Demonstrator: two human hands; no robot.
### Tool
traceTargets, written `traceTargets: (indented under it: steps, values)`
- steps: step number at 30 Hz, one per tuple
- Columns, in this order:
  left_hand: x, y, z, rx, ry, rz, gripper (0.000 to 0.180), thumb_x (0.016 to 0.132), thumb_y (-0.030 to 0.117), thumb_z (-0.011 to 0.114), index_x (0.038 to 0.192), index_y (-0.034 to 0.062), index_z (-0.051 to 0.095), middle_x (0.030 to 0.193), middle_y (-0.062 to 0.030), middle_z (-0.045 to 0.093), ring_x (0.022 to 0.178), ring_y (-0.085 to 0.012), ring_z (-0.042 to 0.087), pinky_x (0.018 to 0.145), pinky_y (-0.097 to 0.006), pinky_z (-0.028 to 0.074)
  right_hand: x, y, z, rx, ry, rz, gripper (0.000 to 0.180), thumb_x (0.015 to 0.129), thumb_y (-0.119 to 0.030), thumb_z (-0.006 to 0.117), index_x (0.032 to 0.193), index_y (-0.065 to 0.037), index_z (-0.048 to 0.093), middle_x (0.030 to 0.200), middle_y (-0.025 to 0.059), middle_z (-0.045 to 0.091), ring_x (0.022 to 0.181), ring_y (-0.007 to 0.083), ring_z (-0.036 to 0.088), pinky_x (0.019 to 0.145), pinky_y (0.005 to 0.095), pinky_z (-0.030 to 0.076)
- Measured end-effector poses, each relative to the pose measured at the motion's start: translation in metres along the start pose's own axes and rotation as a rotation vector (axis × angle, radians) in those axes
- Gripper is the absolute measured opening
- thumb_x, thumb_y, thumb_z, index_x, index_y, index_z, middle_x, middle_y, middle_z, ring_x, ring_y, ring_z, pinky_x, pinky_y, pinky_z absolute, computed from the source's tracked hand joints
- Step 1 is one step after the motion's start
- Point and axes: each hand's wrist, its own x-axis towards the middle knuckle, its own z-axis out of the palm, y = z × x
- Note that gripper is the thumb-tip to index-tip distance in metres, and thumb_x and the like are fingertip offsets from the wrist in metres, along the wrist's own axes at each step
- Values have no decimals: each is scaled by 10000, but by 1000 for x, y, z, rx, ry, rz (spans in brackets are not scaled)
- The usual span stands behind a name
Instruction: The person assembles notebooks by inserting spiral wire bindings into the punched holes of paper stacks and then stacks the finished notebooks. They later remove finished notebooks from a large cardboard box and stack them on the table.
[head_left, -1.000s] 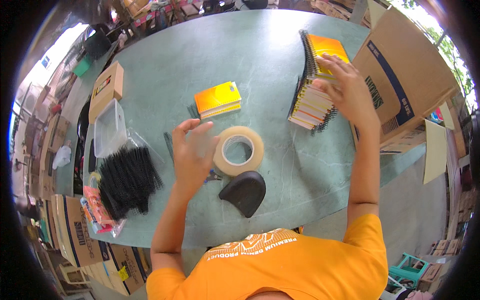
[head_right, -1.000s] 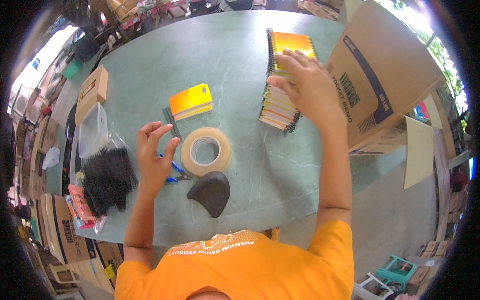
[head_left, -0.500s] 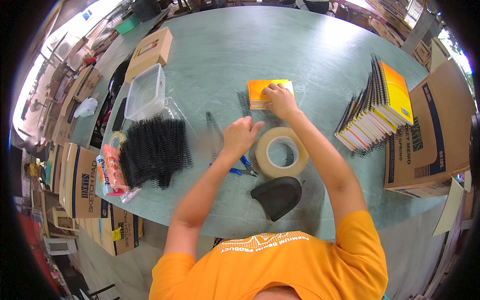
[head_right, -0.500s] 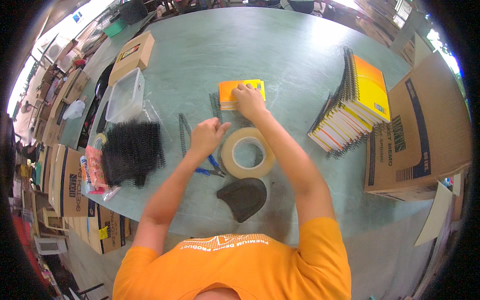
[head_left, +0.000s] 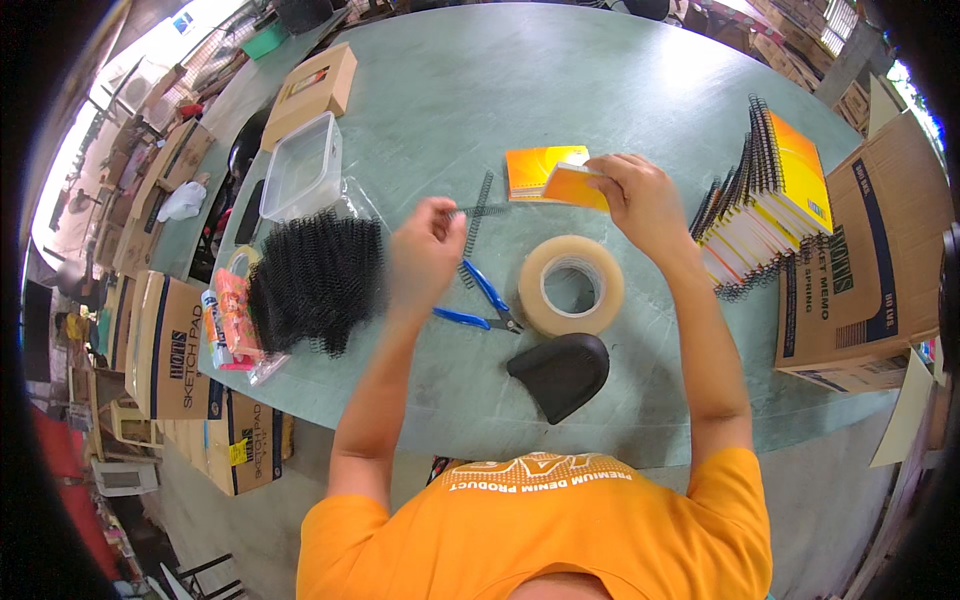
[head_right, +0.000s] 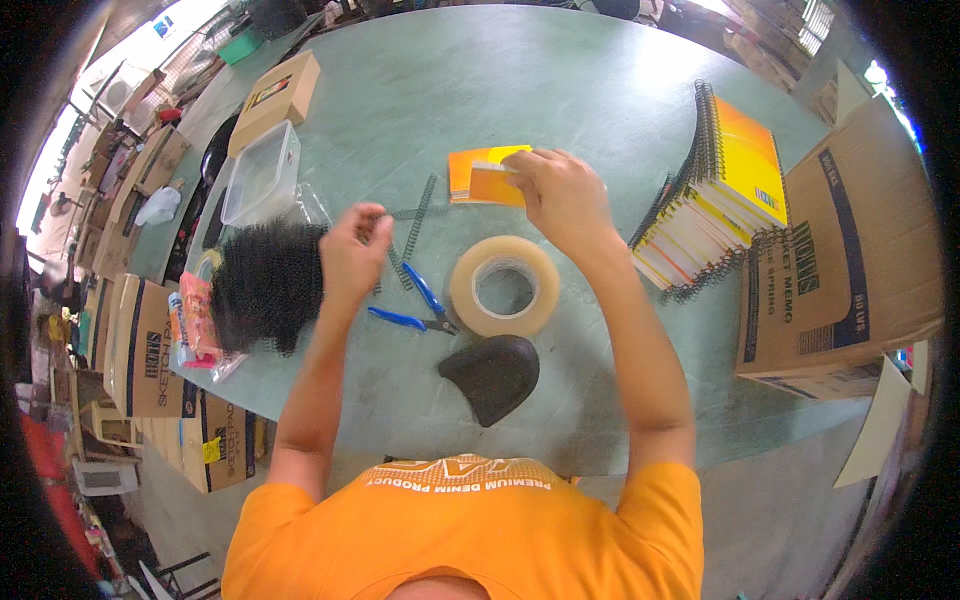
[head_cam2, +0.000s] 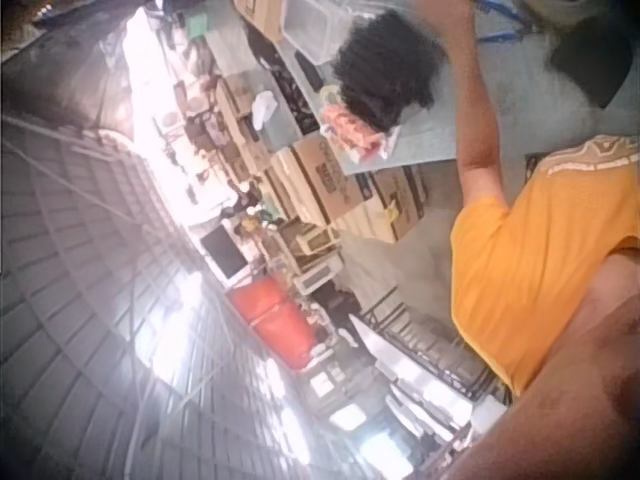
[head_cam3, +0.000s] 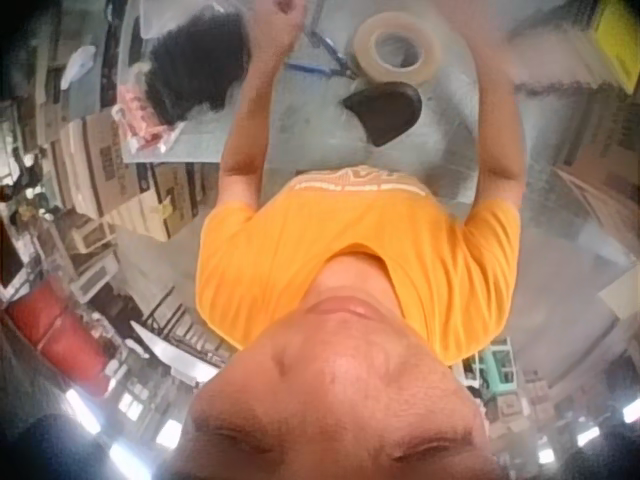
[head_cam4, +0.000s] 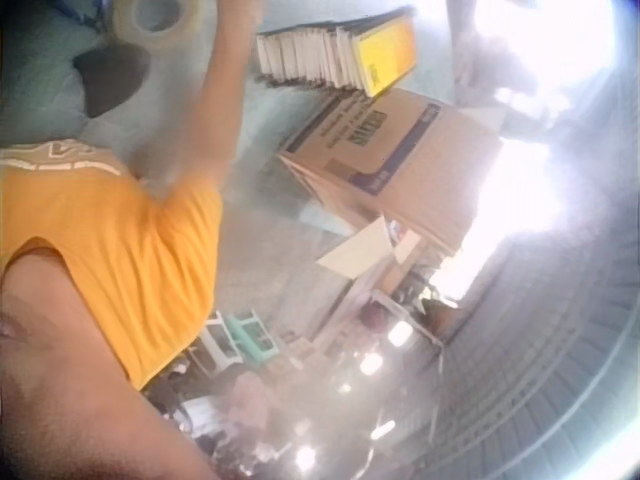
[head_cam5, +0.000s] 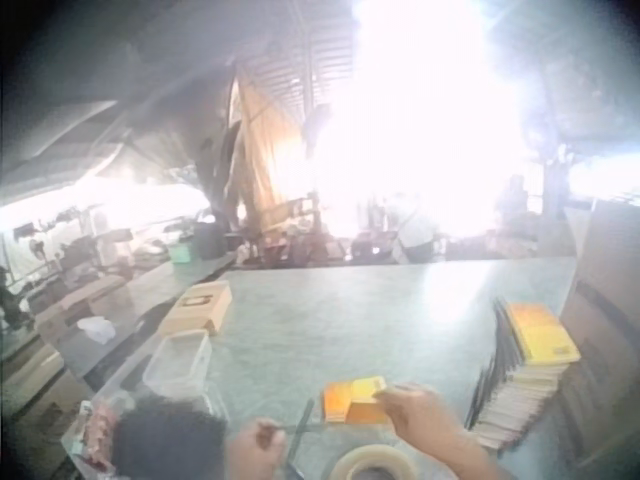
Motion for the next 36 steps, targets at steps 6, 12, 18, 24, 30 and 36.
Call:
traceTargets:
  steps: [6,12,18,24,30,36]
  values:
    - [-6,30,-25,-884,-124,237,202,826,37,634,1017,-6,584,912,-66,608,834,-120,592,759,-235,478,-44,-41,32,29,-153,-117,168,765,-63,584,922,-90,639,830,93,647,760,279,619,641,367,485]
    - [-26,20,-18,-824,-133,135,232,797,13,658,1015,-18,588,907,-73,623,848,-137,608,781,-247,490,-39,-48,22,28,-243,-25,163,766,-86,582,917,-113,636,781,61,647,702,265,620,613,371,476]
    - [-28,14,-15,-845,-249,138,222,802,78,672,1002,5,608,857,-56,638,793,-129,607,741,-253,501,-53,-50,30,19,-271,-4,132,793,-152,591,913,-123,638,774,65,648,692,273,618,606,377,474]
    - [-45,-1,-19,-4,-451,755,206,795,172,671,972,68,645,802,-62,625,678,-218,581,656,-317,469,-46,-53,31,65,-220,-12,171,808,-233,596,949,-153,651,777,67,657,676,268,622,599,369,476]
    - [-65,-36,-18,176,-207,220,247,801,282,652,924,68,636,756,-113,606,674,-291,570,650,-368,470,-46,-49,36,52,-235,30,162,795,-244,614,915,-152,673,768,67,661,661,258,627,582,352,478]
    - [-62,-43,19,452,-106,5,467,776,478,639,814,15,601,702,-167,621,666,-319,613,622,-395,468,-41,-51,34,21,-239,20,170,790,-241,620,920,-145,673,768,69,662,666,257,629,595,360,479]
